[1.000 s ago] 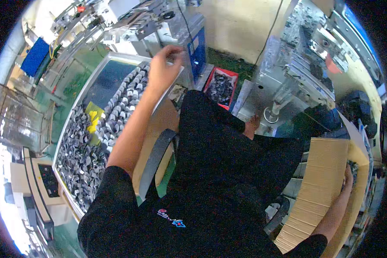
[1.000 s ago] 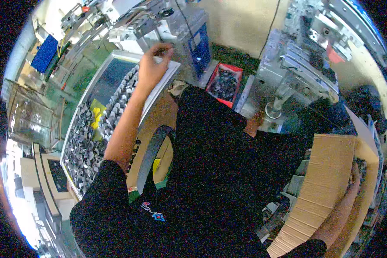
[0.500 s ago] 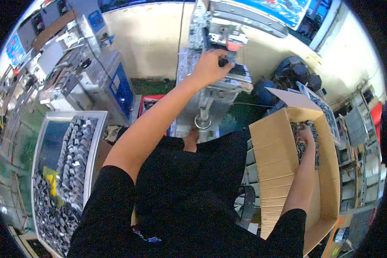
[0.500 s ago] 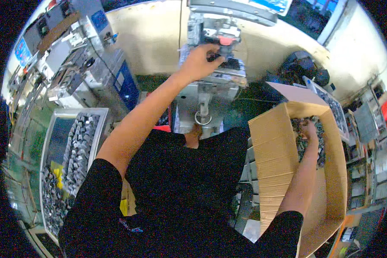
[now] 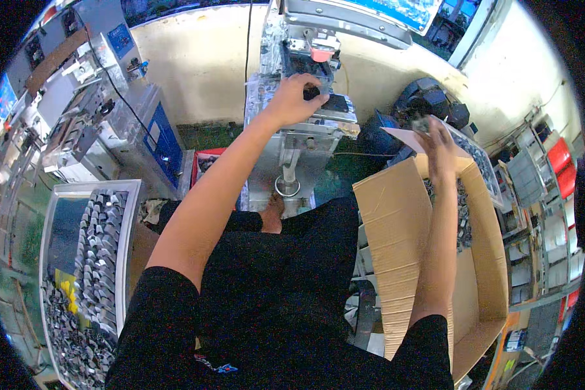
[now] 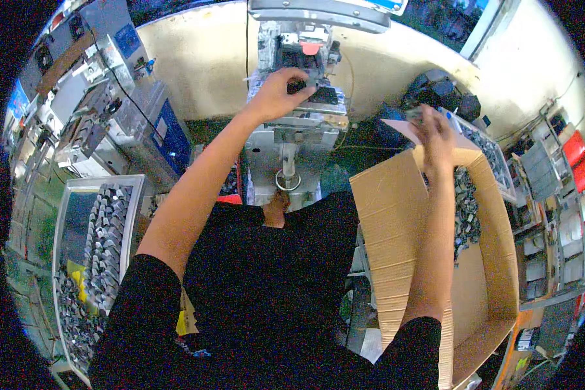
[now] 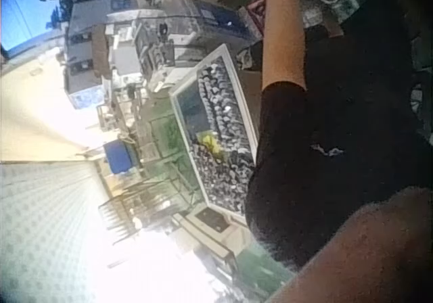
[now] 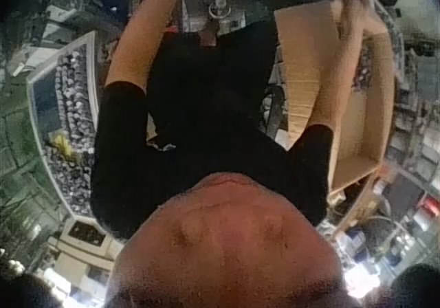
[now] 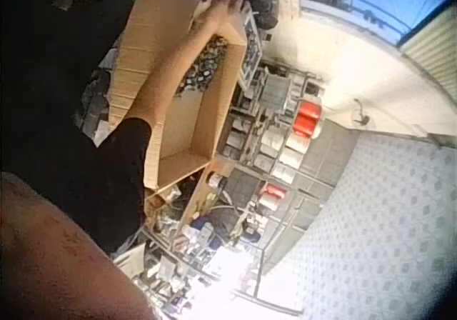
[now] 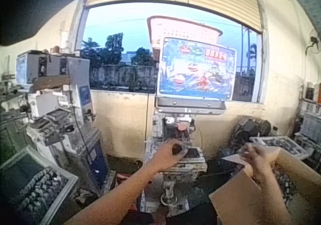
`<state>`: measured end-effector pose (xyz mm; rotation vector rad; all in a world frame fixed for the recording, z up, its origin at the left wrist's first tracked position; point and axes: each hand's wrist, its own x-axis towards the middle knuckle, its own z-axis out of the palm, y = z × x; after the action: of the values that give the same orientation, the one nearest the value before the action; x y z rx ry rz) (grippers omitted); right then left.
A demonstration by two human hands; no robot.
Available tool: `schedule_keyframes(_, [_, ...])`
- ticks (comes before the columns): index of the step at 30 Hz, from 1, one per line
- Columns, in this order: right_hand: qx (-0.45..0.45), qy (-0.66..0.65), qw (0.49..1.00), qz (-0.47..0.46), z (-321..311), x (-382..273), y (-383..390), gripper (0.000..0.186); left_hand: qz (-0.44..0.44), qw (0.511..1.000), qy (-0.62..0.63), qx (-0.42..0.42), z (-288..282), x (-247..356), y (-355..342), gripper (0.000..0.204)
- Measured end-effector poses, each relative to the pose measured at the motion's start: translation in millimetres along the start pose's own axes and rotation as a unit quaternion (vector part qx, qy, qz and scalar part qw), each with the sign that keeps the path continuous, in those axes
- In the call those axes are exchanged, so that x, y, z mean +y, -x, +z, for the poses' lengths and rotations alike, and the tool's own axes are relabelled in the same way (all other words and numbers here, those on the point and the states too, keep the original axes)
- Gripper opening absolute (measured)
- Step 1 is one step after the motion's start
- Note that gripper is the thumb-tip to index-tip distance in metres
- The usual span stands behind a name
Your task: Operating a pad printer to mark small plastic parts and then inspecting and cleaning them.
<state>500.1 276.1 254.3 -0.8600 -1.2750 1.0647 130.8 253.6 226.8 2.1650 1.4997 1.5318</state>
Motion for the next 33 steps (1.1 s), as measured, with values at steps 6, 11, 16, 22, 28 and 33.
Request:
schedule_keyframes(6, [-0.098, 0.073, 0.986, -0.116, 120, 9, 5, 0.024, -0.145, 0.982, 0.104, 0.066, -5, 10, 0, 0.057])
schedule_keyframes(11, [-0.157, 0.175, 0.952, -0.194, 180, 23, -9, 0.014, -0.154, 0.98, 0.089, 0.092, -7, 14, -1, 0.054])
schedule_keyframes(16, [-0.15, 0.292, 0.917, -0.229, 188, 32, -8, 0.016, -0.184, 0.972, 0.112, 0.095, -5, 12, -1, 0.051])
schedule_keyframes(22, [-0.14, 0.327, 0.906, -0.229, 188, 28, -3, 0.017, -0.17, 0.973, 0.121, 0.104, -4, 8, -1, 0.053])
schedule_keyframes(28, [-0.121, 0.485, 0.822, -0.272, 192, 15, 8, 0.031, -0.146, 0.963, 0.17, 0.149, -5, 14, -1, 0.047])
schedule_keyframes(33, [-0.153, 0.487, 0.841, -0.179, 204, 12, -12, 0.046, -0.108, 0.942, 0.215, 0.236, -20, 40, 17, 0.041])
